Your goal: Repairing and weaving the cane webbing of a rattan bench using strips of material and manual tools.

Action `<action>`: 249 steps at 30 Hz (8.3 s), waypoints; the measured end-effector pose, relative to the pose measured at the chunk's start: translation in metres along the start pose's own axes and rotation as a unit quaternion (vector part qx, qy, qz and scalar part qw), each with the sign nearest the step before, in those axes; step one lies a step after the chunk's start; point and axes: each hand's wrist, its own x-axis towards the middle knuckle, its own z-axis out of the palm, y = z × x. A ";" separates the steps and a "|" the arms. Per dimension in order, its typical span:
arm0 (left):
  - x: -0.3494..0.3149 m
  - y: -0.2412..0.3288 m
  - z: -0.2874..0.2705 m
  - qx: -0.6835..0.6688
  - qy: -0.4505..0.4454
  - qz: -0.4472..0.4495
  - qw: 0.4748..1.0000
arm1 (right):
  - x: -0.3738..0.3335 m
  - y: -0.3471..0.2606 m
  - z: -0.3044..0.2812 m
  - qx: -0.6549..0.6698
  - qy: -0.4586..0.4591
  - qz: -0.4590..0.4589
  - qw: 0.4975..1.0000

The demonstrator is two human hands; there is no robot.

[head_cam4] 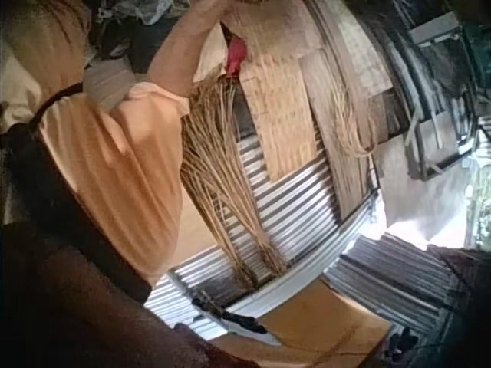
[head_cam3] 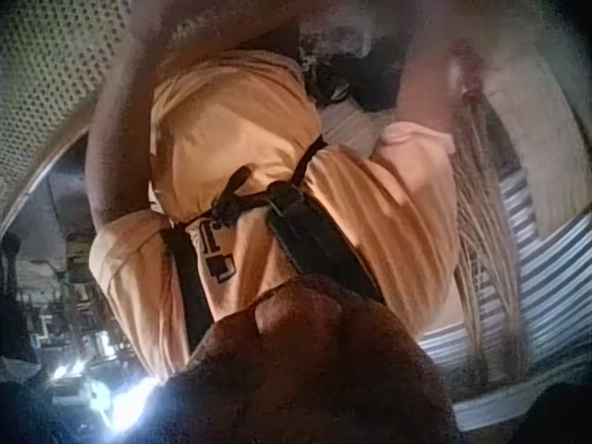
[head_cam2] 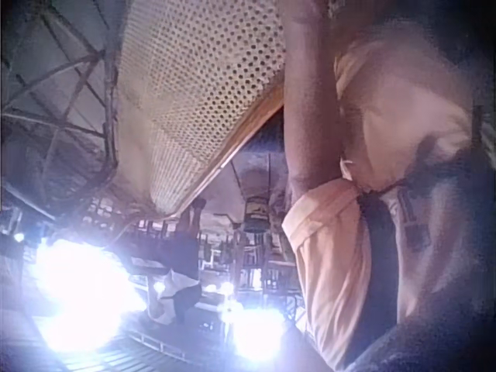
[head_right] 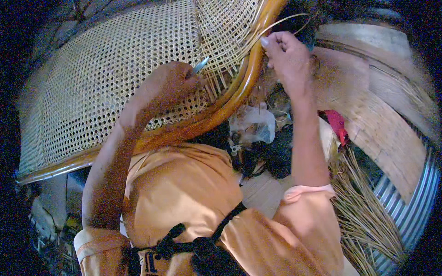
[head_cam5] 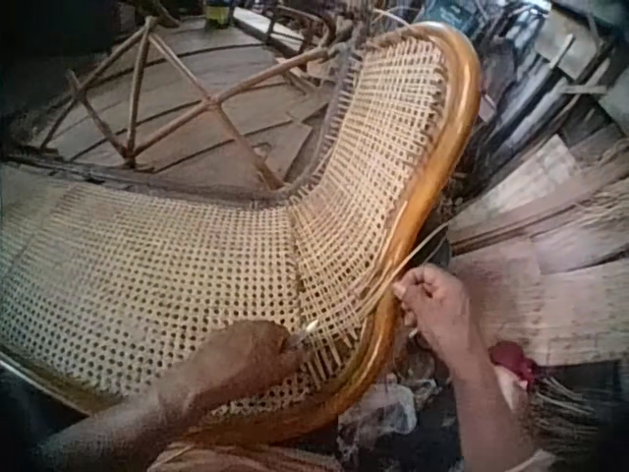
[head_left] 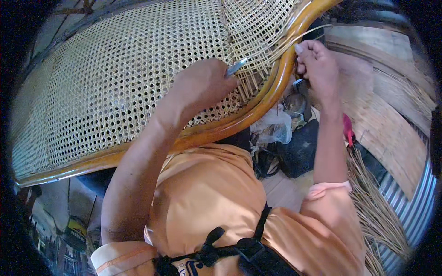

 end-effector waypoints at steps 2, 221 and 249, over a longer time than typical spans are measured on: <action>0.001 0.000 0.002 0.012 0.007 0.001 1.000 | -0.003 0.005 0.011 0.011 0.048 0.025 0.998; -0.010 0.000 0.017 0.182 0.062 0.044 0.980 | 0.004 -0.003 0.053 -0.287 -0.243 -0.231 0.897; -0.039 0.018 0.000 0.278 0.093 0.035 0.956 | 0.009 -0.003 0.070 -0.356 -0.235 -0.232 0.874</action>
